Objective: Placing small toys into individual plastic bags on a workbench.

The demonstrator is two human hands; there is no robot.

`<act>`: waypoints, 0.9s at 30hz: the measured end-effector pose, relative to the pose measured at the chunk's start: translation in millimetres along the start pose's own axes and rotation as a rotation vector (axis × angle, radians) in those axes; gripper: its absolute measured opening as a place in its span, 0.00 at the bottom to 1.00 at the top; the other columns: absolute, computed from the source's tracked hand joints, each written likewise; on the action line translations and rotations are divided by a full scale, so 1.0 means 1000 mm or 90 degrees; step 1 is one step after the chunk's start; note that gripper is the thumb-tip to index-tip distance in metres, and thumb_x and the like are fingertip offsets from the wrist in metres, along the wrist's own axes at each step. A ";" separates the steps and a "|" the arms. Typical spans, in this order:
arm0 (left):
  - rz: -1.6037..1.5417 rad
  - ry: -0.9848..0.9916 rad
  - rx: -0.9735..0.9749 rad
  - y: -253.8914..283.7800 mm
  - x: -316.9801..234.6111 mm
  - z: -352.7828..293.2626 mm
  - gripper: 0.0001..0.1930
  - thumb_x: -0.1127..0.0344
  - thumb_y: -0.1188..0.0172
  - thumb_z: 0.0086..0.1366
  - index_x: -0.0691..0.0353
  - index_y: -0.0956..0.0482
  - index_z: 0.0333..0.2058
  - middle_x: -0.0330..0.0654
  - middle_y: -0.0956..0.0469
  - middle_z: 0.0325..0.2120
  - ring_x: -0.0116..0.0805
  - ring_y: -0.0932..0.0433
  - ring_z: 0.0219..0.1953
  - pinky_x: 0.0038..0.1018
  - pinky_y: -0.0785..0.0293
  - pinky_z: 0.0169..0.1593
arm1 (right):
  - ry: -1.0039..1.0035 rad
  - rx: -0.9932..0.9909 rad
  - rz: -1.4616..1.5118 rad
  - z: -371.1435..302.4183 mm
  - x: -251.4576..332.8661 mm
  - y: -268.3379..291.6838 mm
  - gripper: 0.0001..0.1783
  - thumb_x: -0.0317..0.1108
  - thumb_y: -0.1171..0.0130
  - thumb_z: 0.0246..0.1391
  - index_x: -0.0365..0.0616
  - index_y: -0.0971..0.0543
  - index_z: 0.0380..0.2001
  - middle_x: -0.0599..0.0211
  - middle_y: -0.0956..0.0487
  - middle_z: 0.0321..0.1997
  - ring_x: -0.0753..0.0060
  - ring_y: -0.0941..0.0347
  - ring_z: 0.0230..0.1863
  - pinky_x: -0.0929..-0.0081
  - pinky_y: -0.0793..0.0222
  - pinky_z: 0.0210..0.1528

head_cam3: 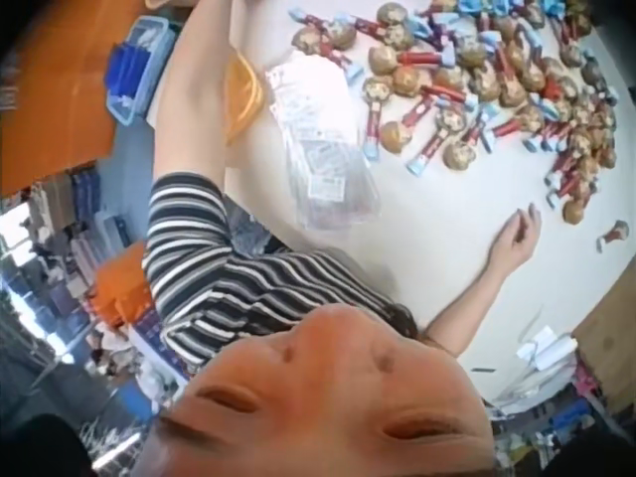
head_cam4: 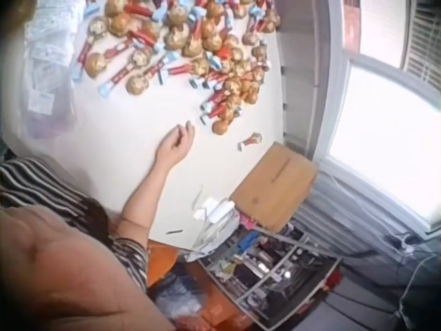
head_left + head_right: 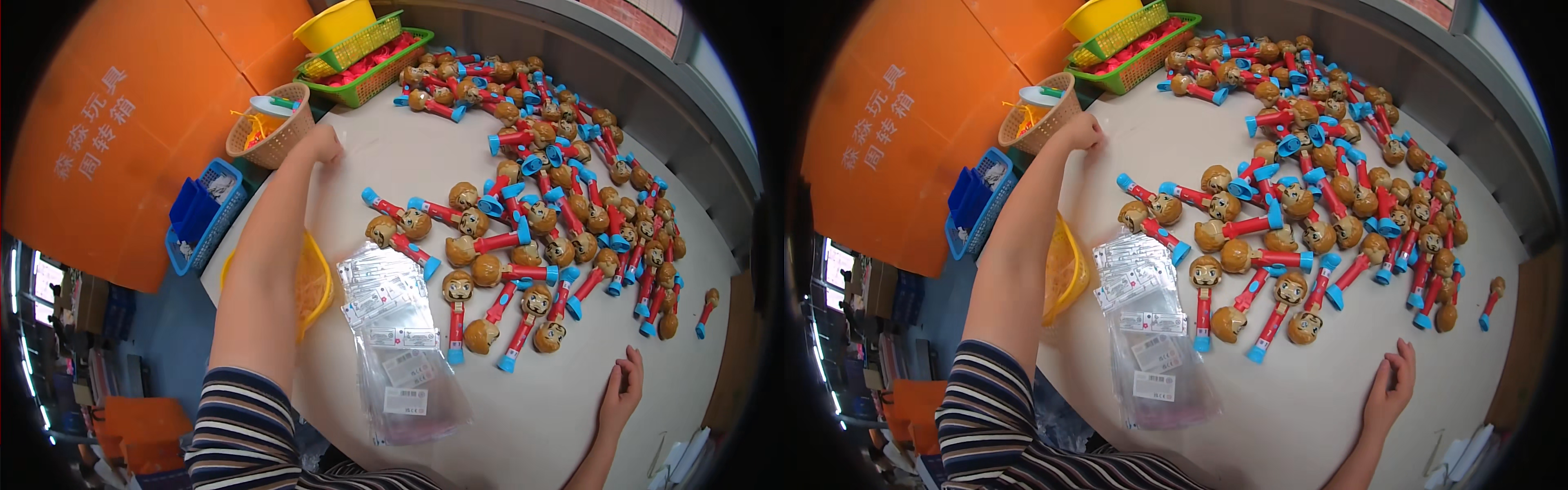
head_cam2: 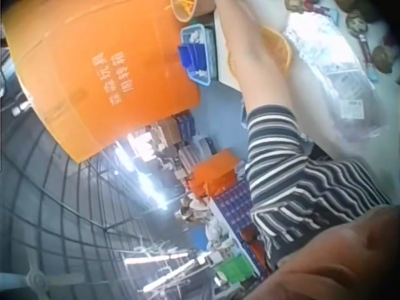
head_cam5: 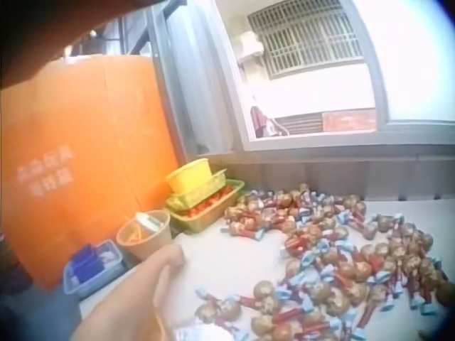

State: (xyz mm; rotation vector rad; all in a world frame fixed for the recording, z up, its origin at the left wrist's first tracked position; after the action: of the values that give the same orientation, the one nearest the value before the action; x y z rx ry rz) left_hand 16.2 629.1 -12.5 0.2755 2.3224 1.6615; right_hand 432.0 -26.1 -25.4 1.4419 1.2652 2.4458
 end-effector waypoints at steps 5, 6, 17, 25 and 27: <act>-0.096 -0.091 -0.148 0.004 -0.064 0.003 0.04 0.68 0.36 0.54 0.62 0.16 0.26 0.46 0.16 0.27 0.40 0.18 0.32 0.34 0.22 0.38 | -0.032 0.000 0.014 -0.001 -0.004 0.005 0.05 0.22 0.47 0.61 0.38 0.23 0.38 0.55 0.26 0.63 0.55 0.38 0.70 0.61 0.41 0.68; -0.060 -0.162 -0.159 0.003 -0.089 -0.001 0.04 0.69 0.35 0.52 0.61 0.16 0.25 0.47 0.16 0.27 0.42 0.18 0.32 0.34 0.22 0.38 | -0.032 -0.007 0.007 -0.002 -0.003 0.009 0.05 0.22 0.47 0.61 0.38 0.23 0.38 0.55 0.26 0.63 0.55 0.38 0.70 0.61 0.41 0.68; -0.121 -0.239 -0.115 0.013 -0.099 -0.048 0.05 0.71 0.32 0.51 0.63 0.17 0.27 0.44 0.17 0.25 0.34 0.19 0.30 0.30 0.23 0.36 | 0.022 0.008 -0.015 -0.002 -0.001 0.005 0.05 0.24 0.47 0.62 0.38 0.22 0.38 0.56 0.27 0.64 0.58 0.37 0.70 0.65 0.39 0.67; -0.474 -0.174 -0.175 0.060 -0.007 -0.268 0.04 0.76 0.34 0.57 0.67 0.20 0.31 0.37 0.19 0.27 0.21 0.21 0.31 0.20 0.24 0.37 | 0.037 -0.009 0.016 -0.002 -0.006 0.000 0.05 0.25 0.45 0.62 0.38 0.22 0.39 0.58 0.26 0.63 0.64 0.31 0.64 0.70 0.33 0.60; -0.285 -0.153 0.004 0.020 0.000 -0.290 0.06 0.74 0.33 0.56 0.67 0.19 0.33 0.39 0.18 0.27 0.26 0.19 0.32 0.23 0.23 0.39 | 0.060 -0.012 0.016 -0.001 -0.011 0.000 0.05 0.25 0.45 0.62 0.38 0.22 0.39 0.58 0.26 0.63 0.64 0.30 0.62 0.72 0.32 0.58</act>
State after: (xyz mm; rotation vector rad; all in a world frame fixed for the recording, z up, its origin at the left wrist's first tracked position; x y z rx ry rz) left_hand -78.9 376.4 94.9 -0.0439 2.0242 1.3213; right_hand 437.9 -31.1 -33.0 1.3622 1.2431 2.5626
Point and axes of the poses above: each hand's wrist, its own z-axis towards the middle knuckle, its own y-axis out of the back of the hand, x = y × z, the point moved 10 cm from there along z, towards the middle knuckle
